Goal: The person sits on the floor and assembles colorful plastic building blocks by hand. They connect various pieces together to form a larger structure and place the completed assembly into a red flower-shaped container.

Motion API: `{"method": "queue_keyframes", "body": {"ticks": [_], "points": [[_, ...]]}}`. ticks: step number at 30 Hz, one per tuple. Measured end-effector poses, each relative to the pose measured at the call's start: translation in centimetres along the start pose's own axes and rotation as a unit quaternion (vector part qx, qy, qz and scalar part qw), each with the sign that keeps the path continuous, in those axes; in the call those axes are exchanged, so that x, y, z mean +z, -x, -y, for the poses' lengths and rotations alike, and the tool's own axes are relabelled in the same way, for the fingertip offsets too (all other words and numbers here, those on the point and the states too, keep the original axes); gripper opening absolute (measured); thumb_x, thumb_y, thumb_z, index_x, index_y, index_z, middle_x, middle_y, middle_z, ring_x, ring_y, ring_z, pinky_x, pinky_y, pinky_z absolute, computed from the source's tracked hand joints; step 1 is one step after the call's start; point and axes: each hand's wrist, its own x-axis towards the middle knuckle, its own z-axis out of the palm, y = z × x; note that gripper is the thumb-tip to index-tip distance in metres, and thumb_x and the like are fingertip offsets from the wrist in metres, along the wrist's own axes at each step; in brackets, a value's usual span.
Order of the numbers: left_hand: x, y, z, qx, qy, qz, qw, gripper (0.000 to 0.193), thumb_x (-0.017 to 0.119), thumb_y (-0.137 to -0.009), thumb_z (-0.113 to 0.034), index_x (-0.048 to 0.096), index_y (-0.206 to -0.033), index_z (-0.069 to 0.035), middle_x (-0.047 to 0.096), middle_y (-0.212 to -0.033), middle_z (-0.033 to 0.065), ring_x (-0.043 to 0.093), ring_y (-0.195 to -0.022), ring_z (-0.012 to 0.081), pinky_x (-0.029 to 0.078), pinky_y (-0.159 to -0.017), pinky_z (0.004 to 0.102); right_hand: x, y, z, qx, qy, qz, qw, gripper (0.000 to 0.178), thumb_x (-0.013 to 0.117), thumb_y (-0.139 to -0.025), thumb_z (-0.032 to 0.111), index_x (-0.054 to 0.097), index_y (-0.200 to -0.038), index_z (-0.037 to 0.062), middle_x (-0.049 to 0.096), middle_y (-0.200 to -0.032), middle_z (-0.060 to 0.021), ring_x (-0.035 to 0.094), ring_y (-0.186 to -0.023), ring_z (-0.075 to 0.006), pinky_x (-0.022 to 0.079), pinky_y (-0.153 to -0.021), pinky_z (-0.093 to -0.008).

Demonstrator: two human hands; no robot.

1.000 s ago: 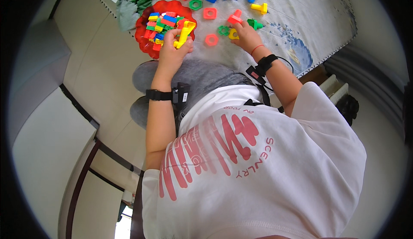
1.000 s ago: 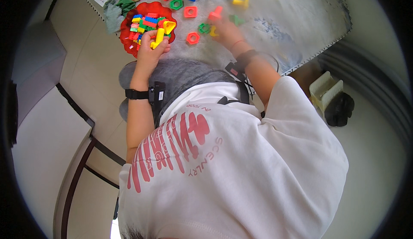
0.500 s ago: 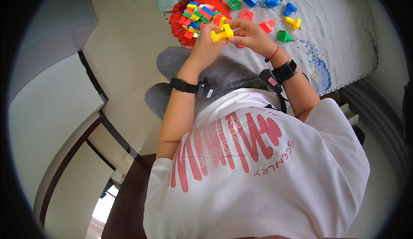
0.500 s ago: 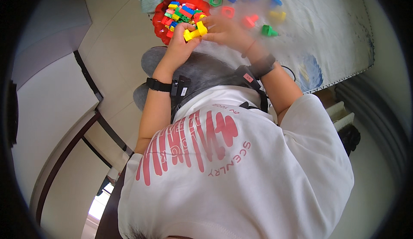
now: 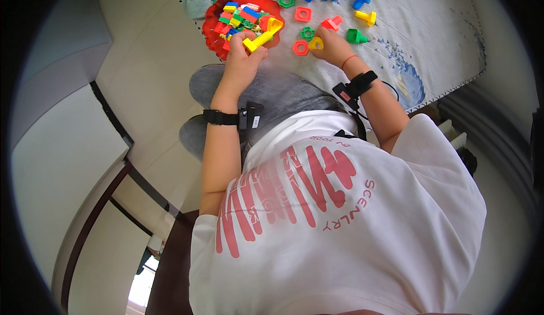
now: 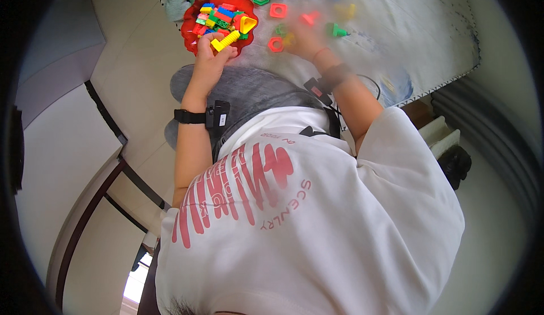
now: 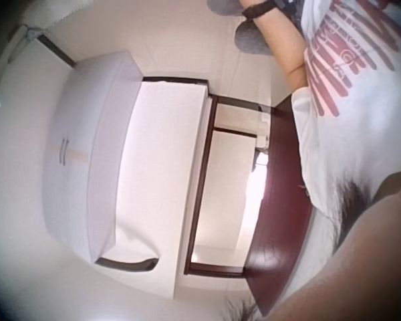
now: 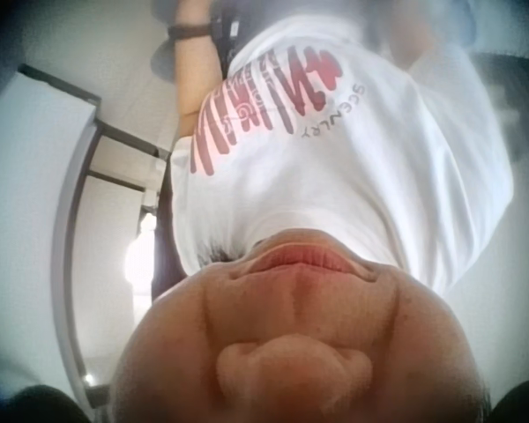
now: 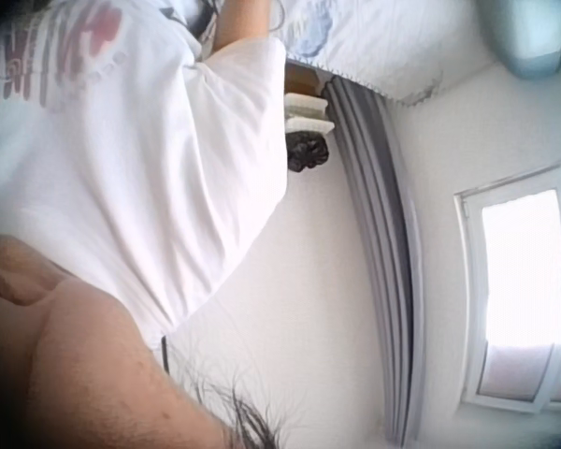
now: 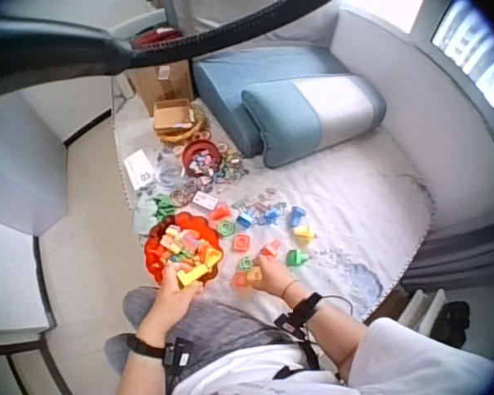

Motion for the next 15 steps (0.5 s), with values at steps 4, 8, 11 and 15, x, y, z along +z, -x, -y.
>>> {"method": "queue_keyframes", "body": {"ticks": [4,8,11,15], "points": [[0.6,0.1,-0.9,-0.019,0.045,0.016,0.999,0.036,0.059,-0.089,-0.01,0.038,-0.116,0.0,0.056,-0.101,0.013,0.063,-0.082,0.016,0.054,-0.07,0.0257,1.0,0.7,-2.4,0.027,0.096,-0.036,0.994,0.045,0.073,-0.072,0.031,0.056,-0.106,0.0079,0.06,-0.101,-0.0169,0.059,-0.093,-0.0355,0.049,-0.079,-0.0405],[0.3,0.2,-1.1,-0.053,-0.074,0.02,0.996,0.038,0.061,-0.089,-0.013,0.038,-0.116,0.0,0.057,-0.099,0.0114,0.061,-0.077,0.0137,0.053,-0.066,0.024,1.4,-1.1,-0.1,0.063,0.158,-0.06,0.984,0.043,0.071,-0.074,0.034,0.057,-0.106,0.0084,0.06,-0.101,-0.0152,0.06,-0.091,-0.0345,0.05,-0.077,-0.0409],[0.6,0.4,-1.2,-0.042,-0.069,-0.003,0.997,0.036,0.062,-0.089,-0.014,0.04,-0.114,-0.001,0.057,-0.099,0.0103,0.06,-0.075,0.012,0.052,-0.064,0.0231,1.5,-2.2,1.1,0.069,0.193,-0.042,0.978,0.042,0.07,-0.075,0.036,0.057,-0.103,0.0074,0.061,-0.1,-0.0149,0.06,-0.091,-0.0338,0.051,-0.076,-0.0416],[0.2,0.3,0.0,0.013,0.033,-0.002,0.999,0.036,0.063,-0.088,-0.013,0.045,-0.116,-0.001,0.058,-0.098,0.009,0.061,-0.078,0.0117,0.052,-0.068,0.0234,1.1,-3.8,1.5,0.061,0.201,0.011,0.978,0.044,0.07,-0.074,0.035,0.055,-0.103,0.0053,0.06,-0.101,-0.0153,0.061,-0.091,-0.0337,0.052,-0.075,-0.042]]}}
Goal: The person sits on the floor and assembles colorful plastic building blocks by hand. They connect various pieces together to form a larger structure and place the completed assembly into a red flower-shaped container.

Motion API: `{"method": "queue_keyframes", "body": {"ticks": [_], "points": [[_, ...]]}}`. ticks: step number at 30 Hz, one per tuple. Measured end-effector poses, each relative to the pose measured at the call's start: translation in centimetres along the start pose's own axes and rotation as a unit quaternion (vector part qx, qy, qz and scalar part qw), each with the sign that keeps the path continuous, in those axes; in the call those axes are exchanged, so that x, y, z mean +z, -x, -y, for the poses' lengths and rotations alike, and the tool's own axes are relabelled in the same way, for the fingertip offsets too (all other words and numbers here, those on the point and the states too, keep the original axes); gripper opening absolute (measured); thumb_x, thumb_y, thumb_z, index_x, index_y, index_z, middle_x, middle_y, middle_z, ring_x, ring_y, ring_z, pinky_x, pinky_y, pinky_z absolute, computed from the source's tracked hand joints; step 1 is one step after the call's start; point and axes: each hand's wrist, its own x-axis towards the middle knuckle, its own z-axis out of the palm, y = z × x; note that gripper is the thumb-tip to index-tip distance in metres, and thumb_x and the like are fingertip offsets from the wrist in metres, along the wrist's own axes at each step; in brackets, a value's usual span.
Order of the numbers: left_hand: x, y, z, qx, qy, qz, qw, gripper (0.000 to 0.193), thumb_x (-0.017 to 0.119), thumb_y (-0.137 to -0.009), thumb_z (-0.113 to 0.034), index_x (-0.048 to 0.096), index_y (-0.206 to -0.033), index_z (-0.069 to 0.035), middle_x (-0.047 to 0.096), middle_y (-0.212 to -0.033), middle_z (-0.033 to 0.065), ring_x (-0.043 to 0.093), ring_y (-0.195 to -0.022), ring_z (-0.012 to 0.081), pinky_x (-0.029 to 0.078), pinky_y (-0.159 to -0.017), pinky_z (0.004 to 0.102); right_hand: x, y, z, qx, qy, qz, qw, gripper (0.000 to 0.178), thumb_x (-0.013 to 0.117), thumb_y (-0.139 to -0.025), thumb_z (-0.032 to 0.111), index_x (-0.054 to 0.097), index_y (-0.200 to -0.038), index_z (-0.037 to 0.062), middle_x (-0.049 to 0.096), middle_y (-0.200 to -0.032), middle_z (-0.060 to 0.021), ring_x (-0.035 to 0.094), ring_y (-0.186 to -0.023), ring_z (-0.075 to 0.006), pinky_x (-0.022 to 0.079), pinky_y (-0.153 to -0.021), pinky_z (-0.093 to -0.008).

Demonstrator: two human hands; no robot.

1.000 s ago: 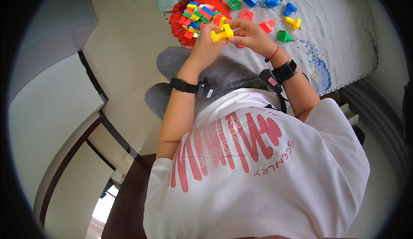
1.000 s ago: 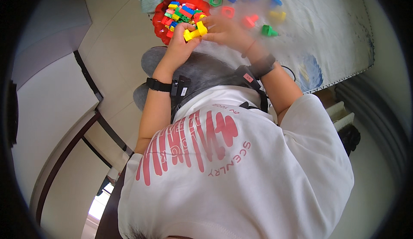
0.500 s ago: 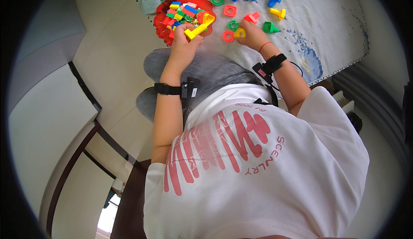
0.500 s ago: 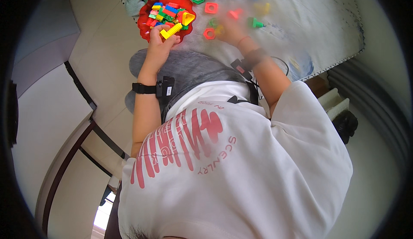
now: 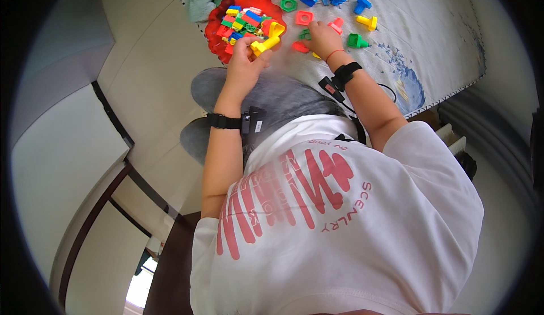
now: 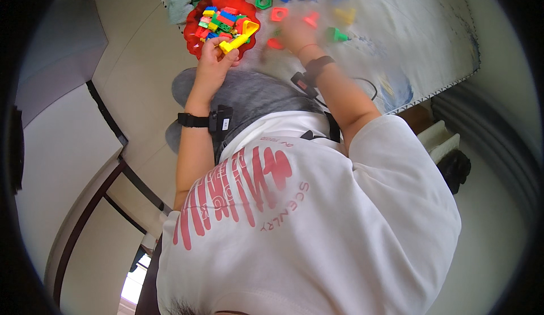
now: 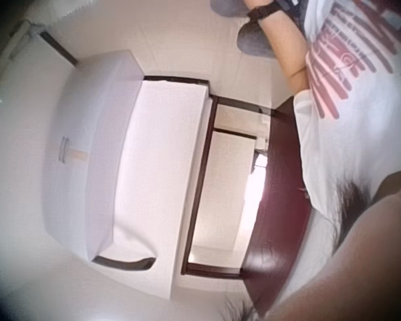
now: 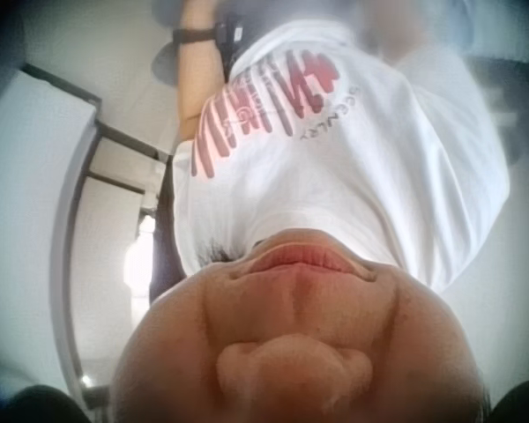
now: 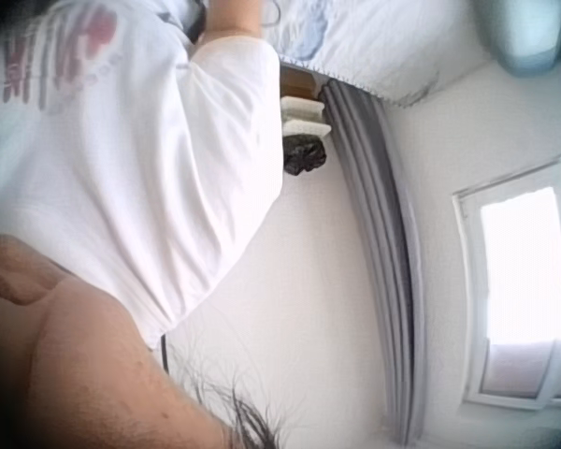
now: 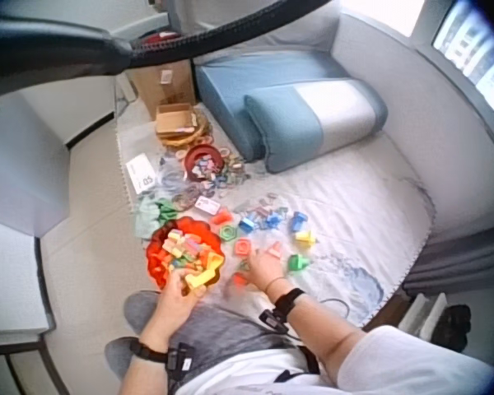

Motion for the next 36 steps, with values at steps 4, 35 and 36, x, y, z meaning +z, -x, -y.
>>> {"method": "queue_keyframes", "body": {"ticks": [4,35,36], "points": [[0.3,-0.2,-0.8,-0.009,0.054,0.003,0.998,0.039,0.063,-0.088,-0.013,0.048,-0.122,0.0,0.059,-0.099,0.0085,0.062,-0.081,0.0118,0.053,-0.071,0.0234,-0.7,0.3,0.5,0.003,0.022,0.01,1.0,0.044,0.071,-0.074,0.031,0.054,-0.102,0.0017,0.059,-0.101,-0.0159,0.06,-0.092,-0.0339,0.052,-0.076,-0.041],[-0.8,-0.1,-3.0,0.0,0.059,0.024,0.998,0.041,0.064,-0.087,-0.011,0.052,-0.125,0.001,0.06,-0.108,0.008,0.059,-0.093,0.012,0.048,-0.084,0.0235,-5.9,1.2,4.1,-0.101,-0.572,0.183,0.793,0.041,0.062,-0.087,0.009,0.048,-0.123,-0.0046,0.064,-0.095,-0.0103,0.063,-0.081,-0.0131,0.052,-0.072,-0.0264],[-0.8,-0.1,-3.2,0.001,0.065,0.029,0.997,0.042,0.064,-0.087,-0.011,0.051,-0.125,0.001,0.06,-0.108,0.0079,0.059,-0.094,0.0122,0.048,-0.085,0.0237,-6.3,1.2,4.0,-0.103,-0.561,0.198,0.798,0.04,0.062,-0.088,0.015,0.049,-0.121,-0.0049,0.065,-0.093,-0.0104,0.063,-0.078,-0.0132,0.052,-0.069,-0.0266]]}}
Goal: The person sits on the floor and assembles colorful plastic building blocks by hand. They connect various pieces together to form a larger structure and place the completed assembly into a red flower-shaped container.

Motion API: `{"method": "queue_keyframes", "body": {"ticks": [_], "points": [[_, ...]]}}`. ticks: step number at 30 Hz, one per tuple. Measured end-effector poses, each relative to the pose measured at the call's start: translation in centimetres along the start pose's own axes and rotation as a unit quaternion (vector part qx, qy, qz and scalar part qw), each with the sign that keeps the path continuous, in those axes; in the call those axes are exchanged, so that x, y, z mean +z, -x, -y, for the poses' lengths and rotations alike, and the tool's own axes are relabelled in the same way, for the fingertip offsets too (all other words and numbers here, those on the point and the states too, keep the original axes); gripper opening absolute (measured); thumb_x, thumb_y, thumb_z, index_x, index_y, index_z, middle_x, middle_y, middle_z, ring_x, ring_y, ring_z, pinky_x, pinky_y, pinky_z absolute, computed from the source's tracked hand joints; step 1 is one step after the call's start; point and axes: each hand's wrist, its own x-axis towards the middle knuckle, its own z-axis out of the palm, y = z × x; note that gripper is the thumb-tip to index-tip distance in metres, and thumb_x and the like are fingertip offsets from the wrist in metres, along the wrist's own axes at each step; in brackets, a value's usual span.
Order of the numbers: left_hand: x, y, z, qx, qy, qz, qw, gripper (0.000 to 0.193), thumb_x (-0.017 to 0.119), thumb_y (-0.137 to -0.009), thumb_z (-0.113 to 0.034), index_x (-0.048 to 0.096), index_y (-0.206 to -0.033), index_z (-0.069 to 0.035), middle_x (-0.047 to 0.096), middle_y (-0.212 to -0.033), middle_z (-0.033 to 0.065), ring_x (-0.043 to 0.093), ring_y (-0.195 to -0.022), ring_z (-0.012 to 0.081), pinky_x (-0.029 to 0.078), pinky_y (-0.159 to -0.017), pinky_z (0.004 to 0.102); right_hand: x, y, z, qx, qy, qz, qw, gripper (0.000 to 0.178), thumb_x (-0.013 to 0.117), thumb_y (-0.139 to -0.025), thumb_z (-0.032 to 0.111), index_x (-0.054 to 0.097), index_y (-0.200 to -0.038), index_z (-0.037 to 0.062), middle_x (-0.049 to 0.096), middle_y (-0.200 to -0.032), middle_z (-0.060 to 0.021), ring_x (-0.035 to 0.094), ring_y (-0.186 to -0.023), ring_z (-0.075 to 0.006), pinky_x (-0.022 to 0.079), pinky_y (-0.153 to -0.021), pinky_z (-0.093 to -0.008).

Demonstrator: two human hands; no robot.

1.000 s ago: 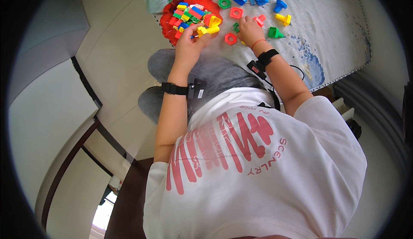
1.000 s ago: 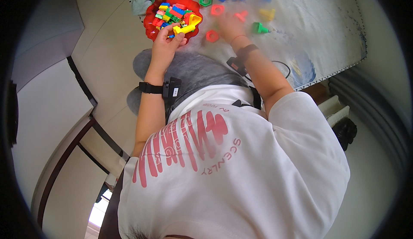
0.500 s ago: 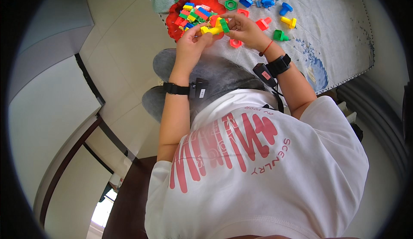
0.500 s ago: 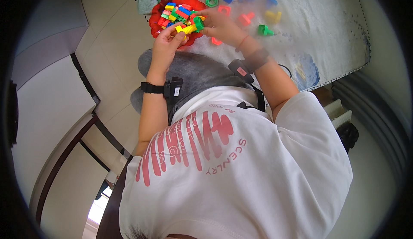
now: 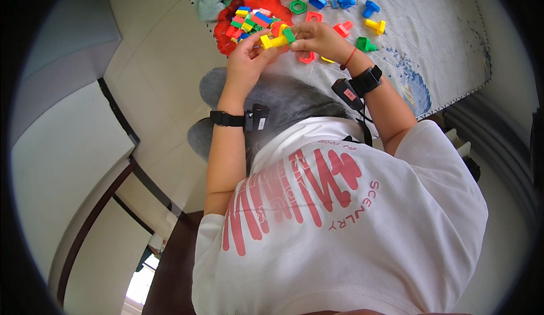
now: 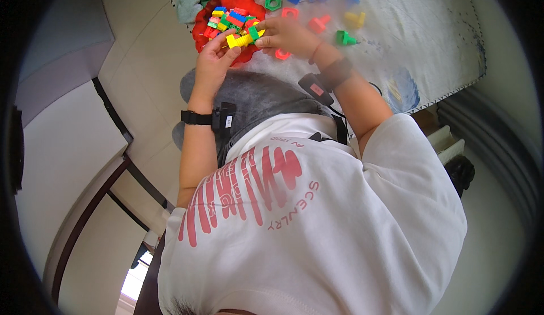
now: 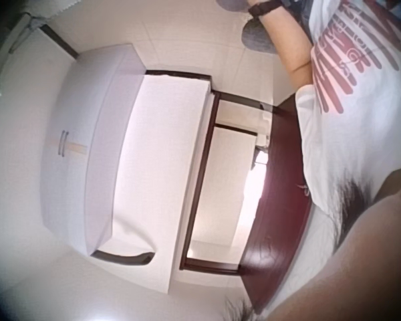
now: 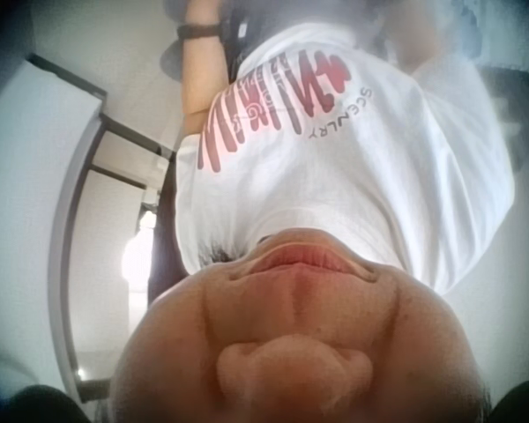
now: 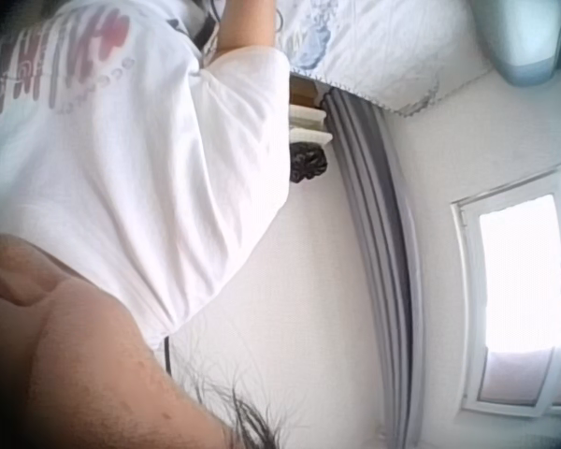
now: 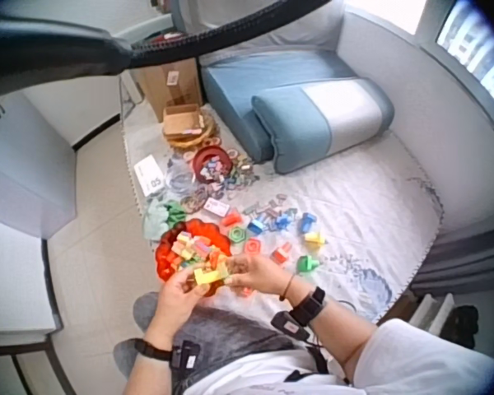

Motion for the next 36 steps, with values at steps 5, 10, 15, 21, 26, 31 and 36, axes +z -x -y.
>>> {"method": "queue_keyframes", "body": {"ticks": [5,10,15,21,26,31,36], "points": [[-0.2,-0.1,0.2,0.003,0.01,0.011,1.0,0.043,0.064,-0.087,-0.008,0.05,-0.126,0.001,0.06,-0.111,0.0075,0.058,-0.098,0.0126,0.046,-0.089,0.0248,-0.3,0.1,0.6,0.05,0.032,0.009,0.998,0.044,0.059,-0.089,0.037,0.058,-0.104,-0.0043,0.065,-0.077,-0.0089,0.063,-0.063,-0.0147,0.051,-0.057,-0.0254],[0.3,-0.1,0.0,0.02,0.014,0.019,0.999,0.04,0.061,-0.088,-0.006,0.048,-0.126,0.002,0.063,-0.107,0.009,0.062,-0.093,0.0122,0.049,-0.077,0.0221,-0.2,0.2,0.8,0.1,0.087,0.003,0.991,0.064,0.047,-0.089,0.058,0.064,-0.079,-0.0027,0.064,-0.065,-0.0095,0.063,-0.06,-0.0172,0.051,-0.055,-0.0286],[0.6,-0.1,0.1,0.018,0.048,0.033,0.998,0.042,0.06,-0.088,-0.005,0.045,-0.127,0.004,0.061,-0.113,0.012,0.061,-0.102,0.0182,0.048,-0.086,0.0251,0.3,0.3,1.2,0.148,0.089,-0.031,0.985,0.07,0.041,-0.088,0.064,0.063,-0.079,-0.0022,0.063,-0.066,-0.0098,0.061,-0.059,-0.0165,0.051,-0.056,-0.0294],[0.8,-0.1,0.7,-0.012,0.068,0.023,0.997,0.042,0.06,-0.088,-0.006,0.045,-0.127,0.003,0.06,-0.113,0.0117,0.059,-0.103,0.0174,0.048,-0.087,0.0254,0.3,-0.5,0.0,0.028,0.08,-0.099,0.991,0.04,0.054,-0.091,0.038,0.06,-0.103,-0.0002,0.063,-0.08,-0.0062,0.06,-0.064,-0.0102,0.048,-0.054,-0.0237],[0.8,-0.1,0.1,-0.025,0.069,0.003,0.997,0.042,0.062,-0.088,-0.009,0.049,-0.127,0.001,0.06,-0.112,0.0091,0.058,-0.098,0.0119,0.047,-0.085,0.0235,0.4,-0.4,0.2,-0.021,-0.01,-0.093,0.995,0.03,0.061,-0.09,0.022,0.057,-0.107,-0.0017,0.061,-0.077,-0.003,0.063,-0.07,-0.0081,0.05,-0.056,-0.0202],[0.6,-0.1,0.1,-0.022,0.069,0.021,0.997,0.041,0.06,-0.088,-0.005,0.045,-0.126,0.004,0.061,-0.114,0.014,0.061,-0.104,0.0189,0.048,-0.086,0.0254,-0.7,-0.2,0.8,0.039,0.045,-0.027,0.998,0.036,0.062,-0.089,0.033,0.058,-0.105,-0.0003,0.061,-0.072,-0.0025,0.062,-0.06,-0.0078,0.049,-0.05,-0.0195],[0.9,-0.4,0.7,-0.014,0.09,0.032,0.995,0.042,0.061,-0.088,-0.005,0.045,-0.125,0.004,0.06,-0.115,0.0145,0.061,-0.103,0.0184,0.048,-0.087,0.0257,0.2,0.0,1.8,0.114,-0.003,-0.07,0.991,0.046,0.05,-0.093,0.044,0.057,-0.106,0.0011,0.058,-0.062,-0.0035,0.058,-0.05,-0.0083,0.043,-0.042,-0.02]]}}
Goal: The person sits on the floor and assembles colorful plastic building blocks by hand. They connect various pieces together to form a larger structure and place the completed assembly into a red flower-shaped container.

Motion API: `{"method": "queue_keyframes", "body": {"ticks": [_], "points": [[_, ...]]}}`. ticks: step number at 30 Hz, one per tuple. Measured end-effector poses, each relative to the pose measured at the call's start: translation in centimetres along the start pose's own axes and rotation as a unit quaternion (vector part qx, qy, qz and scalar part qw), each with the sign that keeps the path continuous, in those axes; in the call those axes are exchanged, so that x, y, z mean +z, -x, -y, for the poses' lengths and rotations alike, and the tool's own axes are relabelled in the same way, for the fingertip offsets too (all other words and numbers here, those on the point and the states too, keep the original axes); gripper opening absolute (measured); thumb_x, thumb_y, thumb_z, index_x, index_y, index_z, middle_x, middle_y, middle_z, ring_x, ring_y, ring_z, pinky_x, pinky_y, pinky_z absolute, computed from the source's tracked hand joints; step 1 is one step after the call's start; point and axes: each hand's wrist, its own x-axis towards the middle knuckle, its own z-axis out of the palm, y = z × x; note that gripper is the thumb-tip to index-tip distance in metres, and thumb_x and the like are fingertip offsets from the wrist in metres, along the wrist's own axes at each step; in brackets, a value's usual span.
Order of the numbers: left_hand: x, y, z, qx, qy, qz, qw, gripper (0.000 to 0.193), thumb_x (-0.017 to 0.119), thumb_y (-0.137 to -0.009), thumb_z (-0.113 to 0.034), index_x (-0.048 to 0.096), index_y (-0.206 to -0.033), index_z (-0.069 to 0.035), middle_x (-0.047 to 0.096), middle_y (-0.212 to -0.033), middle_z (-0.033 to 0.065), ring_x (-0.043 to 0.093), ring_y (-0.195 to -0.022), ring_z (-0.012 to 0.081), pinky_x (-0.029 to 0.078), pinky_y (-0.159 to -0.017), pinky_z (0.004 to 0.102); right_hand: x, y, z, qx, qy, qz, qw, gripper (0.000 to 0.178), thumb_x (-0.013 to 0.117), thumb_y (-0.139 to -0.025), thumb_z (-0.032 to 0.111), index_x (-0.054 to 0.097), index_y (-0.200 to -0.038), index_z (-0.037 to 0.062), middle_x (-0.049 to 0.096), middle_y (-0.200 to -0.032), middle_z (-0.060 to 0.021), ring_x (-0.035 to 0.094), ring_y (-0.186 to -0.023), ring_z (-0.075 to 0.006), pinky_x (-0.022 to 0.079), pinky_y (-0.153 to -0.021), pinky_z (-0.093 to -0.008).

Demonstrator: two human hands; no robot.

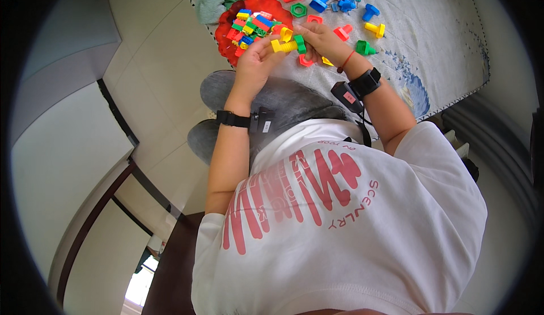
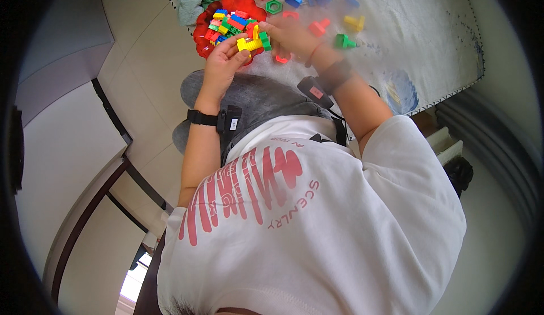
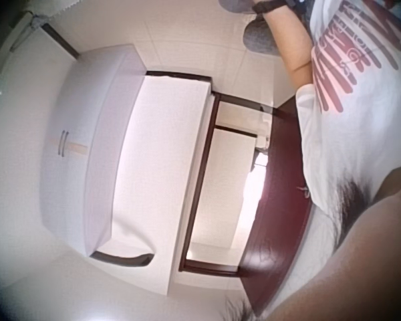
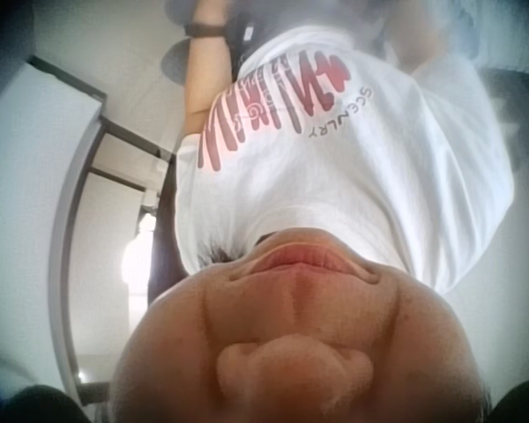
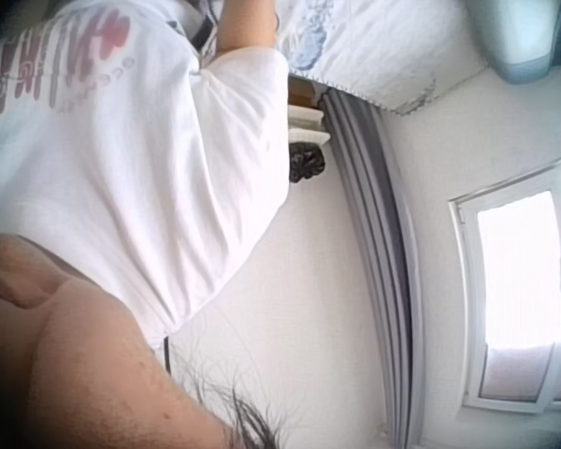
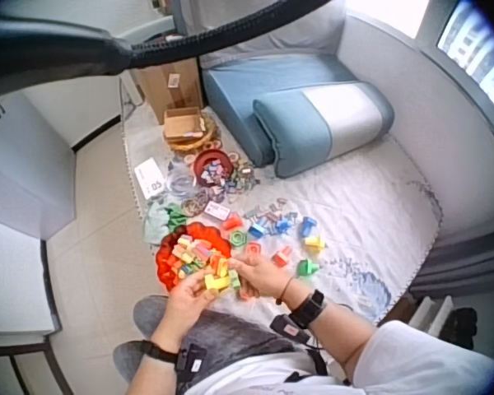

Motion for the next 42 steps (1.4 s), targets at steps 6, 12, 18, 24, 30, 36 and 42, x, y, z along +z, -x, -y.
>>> {"method": "queue_keyframes", "body": {"ticks": [6,12,18,24,30,36,42], "points": [[0.0,-0.2,-0.1,-0.004,-0.005,-0.009,1.0,0.043,0.061,-0.088,-0.007,0.045,-0.127,0.003,0.06,-0.115,0.0141,0.06,-0.104,0.0172,0.048,-0.087,0.0253,0.3,0.5,-0.7,-0.017,-0.068,-0.027,0.997,0.053,0.036,-0.097,0.05,0.056,-0.106,0.0017,0.056,-0.059,-0.0036,0.055,-0.048,-0.0086,0.042,-0.043,-0.02],[-0.5,-0.1,-0.3,0.004,0.002,-0.039,0.999,0.041,0.059,-0.09,-0.011,0.047,-0.126,0.003,0.061,-0.112,0.0104,0.06,-0.1,0.014,0.047,-0.086,0.0238,-1.1,0.2,-1.2,0.011,-0.002,0.028,1.0,0.053,0.029,-0.098,0.049,0.057,-0.103,0.0037,0.056,-0.063,-0.0031,0.049,-0.048,-0.0078,0.038,-0.045,-0.0198],[-0.3,0.1,-0.6,0.014,0.014,-0.042,0.999,0.038,0.059,-0.091,-0.012,0.049,-0.125,0.002,0.062,-0.108,0.0079,0.059,-0.094,0.0109,0.046,-0.086,0.0231,0.1,-0.7,-2.3,-0.077,0.019,-0.032,0.996,0.057,0.028,-0.099,0.049,0.061,-0.094,0.0027,0.047,-0.063,0.0011,0.042,-0.056,-0.0068,0.036,-0.051,-0.0205],[-1.2,-0.2,0.6,0.023,-0.02,-0.052,0.998,0.038,0.058,-0.091,-0.01,0.048,-0.125,0.003,0.061,-0.109,0.0089,0.059,-0.096,0.0119,0.046,-0.086,0.0238,1.0,-0.8,-2.7,-0.09,0.04,-0.088,0.991,0.058,0.031,-0.097,0.051,0.063,-0.095,0.0026,0.05,-0.068,-0.0008,0.046,-0.061,-0.0106,0.041,-0.059,-0.0254],[-1.7,0.3,0.7,0.022,-0.016,-0.059,0.998,0.039,0.058,-0.09,-0.008,0.047,-0.126,0.004,0.06,-0.111,0.0085,0.058,-0.098,0.0115,0.046,-0.085,0.0236,1.9,-1.7,-4.2,-0.132,-0.007,-0.078,0.988,0.059,0.033,-0.096,0.053,0.066,-0.095,0.0046,0.048,-0.066,-0.0005,0.046,-0.061,-0.0093,0.04,-0.055,-0.025],[-1.7,0.5,0.5,0.007,0.004,-0.062,0.998,0.042,0.058,-0.091,-0.009,0.044,-0.128,0.004,0.06,-0.112,0.0093,0.058,-0.098,0.0118,0.046,-0.086,0.0238,1.8,-2.0,-4.2,-0.043,-0.013,-0.031,0.999,0.05,0.038,-0.096,0.049,0.063,-0.105,0.007,0.049,-0.069,0.0013,0.043,-0.059,-0.0082,0.039,-0.054,-0.0246],[-1.6,0.7,0.9,0.0,-0.003,-0.062,0.998,0.041,0.057,-0.092,-0.013,0.045,-0.129,0.002,0.057,-0.114,0.008,0.056,-0.101,0.0127,0.046,-0.088,0.0252,2.5,-1.0,-3.0,-0.08,-0.011,-0.023,0.997,0.041,0.044,-0.095,0.044,0.06,-0.101,0.0062,0.055,-0.075,-0.0006,0.05,-0.067,-0.0091,0.042,-0.059,-0.0244]]}}
